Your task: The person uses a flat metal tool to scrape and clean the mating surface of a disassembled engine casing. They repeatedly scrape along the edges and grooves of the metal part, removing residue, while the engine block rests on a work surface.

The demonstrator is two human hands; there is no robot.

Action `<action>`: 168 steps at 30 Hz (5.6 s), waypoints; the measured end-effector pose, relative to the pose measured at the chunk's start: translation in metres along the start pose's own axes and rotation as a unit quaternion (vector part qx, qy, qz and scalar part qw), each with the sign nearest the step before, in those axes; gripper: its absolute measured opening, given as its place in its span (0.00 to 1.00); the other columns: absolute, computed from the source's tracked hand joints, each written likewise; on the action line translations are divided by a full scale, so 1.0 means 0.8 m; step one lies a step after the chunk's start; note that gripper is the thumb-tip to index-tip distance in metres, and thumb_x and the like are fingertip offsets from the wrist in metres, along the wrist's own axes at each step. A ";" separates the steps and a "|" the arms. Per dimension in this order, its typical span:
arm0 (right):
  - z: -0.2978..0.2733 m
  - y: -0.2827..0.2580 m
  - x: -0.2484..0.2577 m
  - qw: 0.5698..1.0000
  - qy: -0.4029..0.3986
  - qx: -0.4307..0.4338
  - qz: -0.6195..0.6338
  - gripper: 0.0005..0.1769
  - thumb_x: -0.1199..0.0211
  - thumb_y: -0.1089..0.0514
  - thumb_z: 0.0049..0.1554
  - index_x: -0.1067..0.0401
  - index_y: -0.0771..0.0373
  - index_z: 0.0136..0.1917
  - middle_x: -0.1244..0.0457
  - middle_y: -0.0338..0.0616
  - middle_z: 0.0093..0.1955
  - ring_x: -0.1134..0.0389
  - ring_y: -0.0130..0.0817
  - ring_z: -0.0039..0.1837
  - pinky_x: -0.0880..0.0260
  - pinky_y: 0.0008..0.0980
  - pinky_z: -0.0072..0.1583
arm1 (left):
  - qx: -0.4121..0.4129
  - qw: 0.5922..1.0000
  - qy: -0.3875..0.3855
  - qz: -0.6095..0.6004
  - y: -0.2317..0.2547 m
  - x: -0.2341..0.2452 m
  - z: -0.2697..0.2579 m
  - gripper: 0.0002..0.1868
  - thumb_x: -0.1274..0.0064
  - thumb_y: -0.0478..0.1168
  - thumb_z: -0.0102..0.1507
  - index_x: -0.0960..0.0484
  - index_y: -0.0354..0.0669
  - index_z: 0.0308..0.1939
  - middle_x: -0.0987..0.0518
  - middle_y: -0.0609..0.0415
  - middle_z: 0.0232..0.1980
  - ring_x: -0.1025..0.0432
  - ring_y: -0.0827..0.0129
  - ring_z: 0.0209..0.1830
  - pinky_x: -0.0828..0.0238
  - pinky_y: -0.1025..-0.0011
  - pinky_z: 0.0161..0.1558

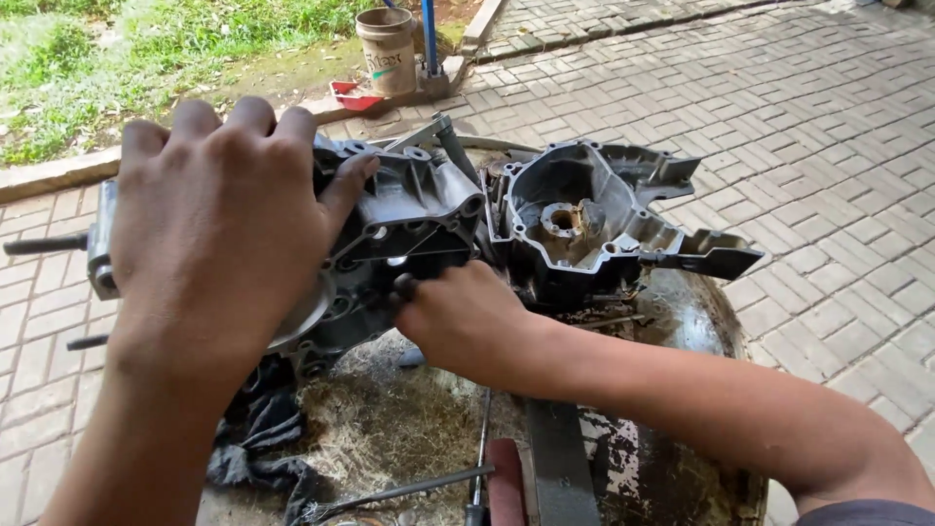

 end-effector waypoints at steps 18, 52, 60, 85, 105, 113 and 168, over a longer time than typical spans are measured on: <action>-0.011 0.021 0.018 0.986 0.147 0.070 0.031 0.21 0.47 0.64 0.60 0.23 0.48 0.61 0.32 0.37 0.39 0.34 0.34 0.30 0.37 0.36 0.28 | -0.001 1.000 0.014 0.019 -0.002 0.002 0.000 0.33 0.62 0.72 0.76 0.18 0.50 0.56 0.15 0.49 0.51 0.21 0.48 0.50 0.26 0.51 0.50; -0.009 0.010 0.010 0.995 -0.033 0.045 -0.083 0.09 0.48 0.55 0.69 0.29 0.59 0.51 0.38 0.33 0.29 0.34 0.30 0.24 0.32 0.33 0.25 | -0.010 0.997 0.063 0.048 -0.003 -0.014 -0.005 0.34 0.62 0.74 0.78 0.16 0.50 0.55 0.15 0.51 0.50 0.21 0.50 0.48 0.29 0.53 0.50; -0.014 0.016 0.021 0.987 0.142 0.070 -0.021 0.14 0.46 0.58 0.64 0.24 0.48 0.60 0.36 0.32 0.40 0.38 0.30 0.32 0.40 0.32 0.27 | -0.012 0.996 0.065 0.058 -0.002 -0.013 -0.007 0.35 0.62 0.75 0.77 0.17 0.50 0.56 0.15 0.52 0.50 0.21 0.50 0.49 0.28 0.54 0.50; -0.011 0.024 0.015 0.995 0.086 0.036 0.035 0.26 0.43 0.63 0.52 0.23 0.46 0.61 0.27 0.37 0.46 0.28 0.49 0.39 0.33 0.48 0.30 | -0.004 0.999 0.036 0.030 0.000 -0.004 -0.006 0.33 0.61 0.73 0.75 0.17 0.52 0.58 0.14 0.51 0.51 0.21 0.49 0.49 0.26 0.51 0.49; -0.026 0.023 0.022 0.988 0.133 0.073 -0.039 0.13 0.48 0.62 0.64 0.24 0.55 0.57 0.32 0.41 0.48 0.33 0.35 0.24 0.33 0.39 0.22 | -0.005 0.996 0.071 0.059 0.001 -0.015 -0.005 0.36 0.63 0.75 0.76 0.17 0.50 0.57 0.15 0.53 0.50 0.21 0.52 0.49 0.27 0.56 0.47; -0.029 0.016 0.082 0.890 -0.016 0.172 0.422 0.12 0.43 0.68 0.58 0.20 0.60 0.50 0.26 0.41 0.48 0.22 0.31 0.50 0.19 0.32 0.56 | -0.005 0.997 0.059 0.047 0.000 -0.004 -0.006 0.34 0.62 0.74 0.76 0.17 0.51 0.57 0.15 0.52 0.52 0.21 0.53 0.49 0.27 0.56 0.49; -0.059 0.090 0.087 0.982 -0.001 -0.036 0.188 0.11 0.36 0.59 0.57 0.24 0.61 0.54 0.27 0.41 0.47 0.25 0.30 0.43 0.22 0.25 0.47 | -0.001 0.983 0.117 0.140 -0.015 -0.050 0.010 0.41 0.71 0.85 0.84 0.18 0.64 0.44 0.20 0.67 0.26 0.22 0.70 0.22 0.31 0.71 0.18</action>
Point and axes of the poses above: each hand's wrist, its own z-axis towards the middle knuckle, its own x-axis out of the back of the hand, y = z × x, the point moved 2 cm from there along z, towards the middle knuckle
